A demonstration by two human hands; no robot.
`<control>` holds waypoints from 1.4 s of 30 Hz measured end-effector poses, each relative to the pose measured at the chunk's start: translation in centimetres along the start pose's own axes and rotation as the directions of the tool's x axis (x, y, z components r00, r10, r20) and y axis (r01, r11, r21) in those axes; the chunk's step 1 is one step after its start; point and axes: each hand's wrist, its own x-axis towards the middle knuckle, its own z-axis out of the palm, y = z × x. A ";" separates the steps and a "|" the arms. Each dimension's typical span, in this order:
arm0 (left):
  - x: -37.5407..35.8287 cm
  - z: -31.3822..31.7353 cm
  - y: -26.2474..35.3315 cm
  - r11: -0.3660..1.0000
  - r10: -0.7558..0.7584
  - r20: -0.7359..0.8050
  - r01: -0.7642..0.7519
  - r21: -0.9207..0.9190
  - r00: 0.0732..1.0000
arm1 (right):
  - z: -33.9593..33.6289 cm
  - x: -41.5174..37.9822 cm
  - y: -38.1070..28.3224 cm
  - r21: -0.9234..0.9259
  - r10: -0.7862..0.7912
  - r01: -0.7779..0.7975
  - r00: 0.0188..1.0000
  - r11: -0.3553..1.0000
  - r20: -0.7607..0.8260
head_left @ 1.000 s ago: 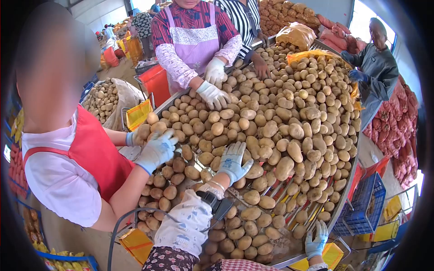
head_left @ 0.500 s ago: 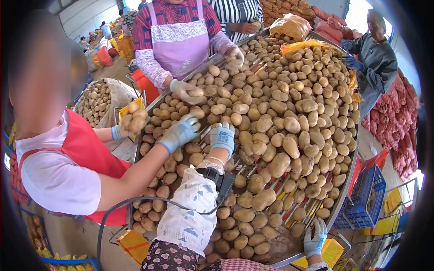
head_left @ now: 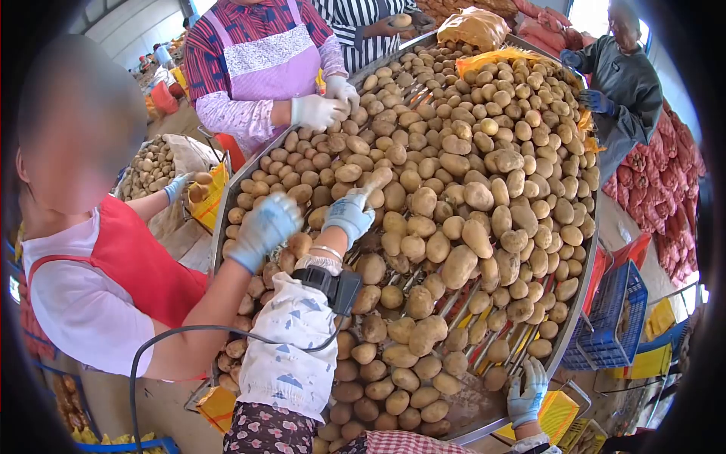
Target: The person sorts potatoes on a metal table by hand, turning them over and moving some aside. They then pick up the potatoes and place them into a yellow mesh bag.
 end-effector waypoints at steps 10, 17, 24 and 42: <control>2.0 0.8 4.5 0.929 -0.152 0.135 0.095 0.359 0.979 | 0.0 0.1 -0.1 -0.013 -0.005 0.005 1.000 1.000 0.003; 0.7 0.0 1.2 0.992 -0.036 0.041 0.041 -0.117 0.998 | -0.1 0.3 -0.2 0.009 -0.017 0.017 1.000 1.000 -0.018; 0.8 1.6 0.5 0.955 -0.068 0.192 0.008 0.297 0.979 | 0.3 0.1 0.4 0.028 -0.021 0.023 0.998 0.999 -0.053; -3.4 -0.3 -1.3 0.952 0.122 -0.014 -0.113 0.285 0.992 | 0.2 -0.3 0.7 0.078 -0.015 0.018 0.999 0.997 -0.037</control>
